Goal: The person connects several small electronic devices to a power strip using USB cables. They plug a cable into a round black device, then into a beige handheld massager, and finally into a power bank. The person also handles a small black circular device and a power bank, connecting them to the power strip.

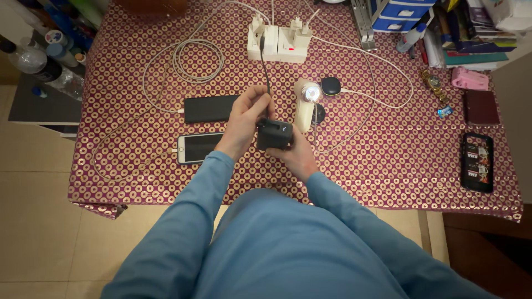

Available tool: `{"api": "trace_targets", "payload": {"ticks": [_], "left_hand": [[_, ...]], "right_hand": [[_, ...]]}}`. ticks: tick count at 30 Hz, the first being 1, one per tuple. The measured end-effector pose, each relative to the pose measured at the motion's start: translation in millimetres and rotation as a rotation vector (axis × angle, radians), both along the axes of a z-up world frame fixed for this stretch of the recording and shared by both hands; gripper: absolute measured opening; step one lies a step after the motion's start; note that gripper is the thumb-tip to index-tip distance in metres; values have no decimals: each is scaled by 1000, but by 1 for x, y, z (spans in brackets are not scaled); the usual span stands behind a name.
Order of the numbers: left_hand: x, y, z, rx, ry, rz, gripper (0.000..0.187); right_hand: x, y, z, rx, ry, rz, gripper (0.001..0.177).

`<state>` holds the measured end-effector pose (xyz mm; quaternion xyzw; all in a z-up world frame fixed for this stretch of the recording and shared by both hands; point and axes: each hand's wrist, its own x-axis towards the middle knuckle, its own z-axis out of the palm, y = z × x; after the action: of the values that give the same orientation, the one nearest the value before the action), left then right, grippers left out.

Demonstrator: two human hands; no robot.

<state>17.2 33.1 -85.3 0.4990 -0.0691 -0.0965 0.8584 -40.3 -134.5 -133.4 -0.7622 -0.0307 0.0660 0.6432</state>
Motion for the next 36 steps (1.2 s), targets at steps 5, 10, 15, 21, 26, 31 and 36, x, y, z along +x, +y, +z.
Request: {"api": "trace_targets", "payload": {"ticks": [5,10,15,21,26,31,36], "left_hand": [[3,4,-9,94,-50,-10,15],[4,9,-3,209,38,-20,17],[2,0,2,176,-9,-68,20],[8,-11,13,240,7,-52,21],[14,-16,27,271,42,-4,23],[20,-26,39,260,-124,-2,29],[31,-39,40,402,-177,54,30]], "right_hand": [[1,6,-9,-272,-40,-71,59],[2,7,-13,-337,-26,-130,62],[-2,4,-8,-350,-8,-138,59],[-33,-31,6,-205,-142,-213,55],[-36,-87,13,-365,-140,-476,17],[11,-128,9,-353,-150,-444,24],[56,-135,0,-548,-166,-250,46]]}}
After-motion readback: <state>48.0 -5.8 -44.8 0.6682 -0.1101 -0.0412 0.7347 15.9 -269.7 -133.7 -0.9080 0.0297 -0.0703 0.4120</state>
